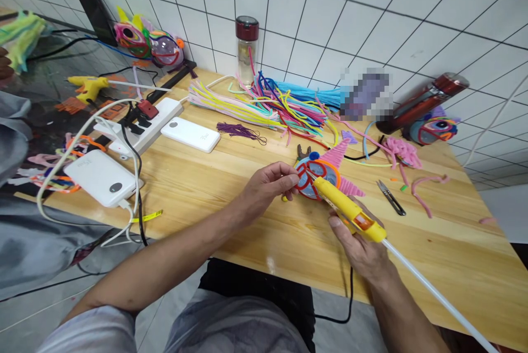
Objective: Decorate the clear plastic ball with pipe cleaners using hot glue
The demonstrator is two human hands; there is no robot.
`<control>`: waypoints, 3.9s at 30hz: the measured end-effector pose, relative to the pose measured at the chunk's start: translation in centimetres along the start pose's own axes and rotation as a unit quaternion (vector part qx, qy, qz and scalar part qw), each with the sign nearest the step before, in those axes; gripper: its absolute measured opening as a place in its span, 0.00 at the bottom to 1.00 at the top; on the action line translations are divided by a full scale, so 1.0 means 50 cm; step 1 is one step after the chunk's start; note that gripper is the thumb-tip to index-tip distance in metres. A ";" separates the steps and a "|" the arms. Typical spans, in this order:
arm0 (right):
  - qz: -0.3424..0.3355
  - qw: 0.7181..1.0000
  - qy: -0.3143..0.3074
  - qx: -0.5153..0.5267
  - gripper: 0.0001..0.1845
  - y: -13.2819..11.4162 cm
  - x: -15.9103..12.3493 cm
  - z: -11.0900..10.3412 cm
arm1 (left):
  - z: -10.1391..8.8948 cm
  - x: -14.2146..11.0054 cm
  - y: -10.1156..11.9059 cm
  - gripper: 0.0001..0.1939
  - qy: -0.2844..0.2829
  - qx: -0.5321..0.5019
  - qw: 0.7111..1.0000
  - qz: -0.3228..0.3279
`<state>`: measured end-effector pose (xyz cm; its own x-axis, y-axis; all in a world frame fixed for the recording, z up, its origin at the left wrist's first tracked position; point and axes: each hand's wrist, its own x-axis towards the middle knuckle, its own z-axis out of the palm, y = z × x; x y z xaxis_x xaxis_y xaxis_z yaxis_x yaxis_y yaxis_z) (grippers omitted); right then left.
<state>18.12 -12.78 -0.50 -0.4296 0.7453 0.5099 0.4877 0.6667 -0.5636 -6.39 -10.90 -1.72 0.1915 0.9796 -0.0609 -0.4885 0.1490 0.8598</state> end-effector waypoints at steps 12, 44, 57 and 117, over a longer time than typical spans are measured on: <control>-0.014 1.000 -0.004 -0.012 0.07 0.001 0.000 -0.001 | -0.001 0.000 0.001 0.19 0.000 0.000 1.000 -0.007; 0.015 0.998 0.013 0.056 0.05 0.015 -0.019 -0.005 | 0.005 0.005 0.015 0.17 0.039 -0.060 0.997 -0.028; -0.001 1.000 0.006 0.030 0.03 -0.005 -0.007 -0.006 | 0.003 0.006 0.021 0.15 0.121 -0.037 0.992 0.006; -0.062 0.997 -0.039 -0.027 0.10 -0.021 0.015 0.006 | 0.004 0.004 0.022 0.14 0.117 -0.046 0.992 0.011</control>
<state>17.06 -12.93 0.31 -0.5462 0.6567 0.5200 0.4669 0.7541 -0.4618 -6.74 -10.56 -0.68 -0.0171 0.9858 -0.1671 -0.5675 0.1280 0.8134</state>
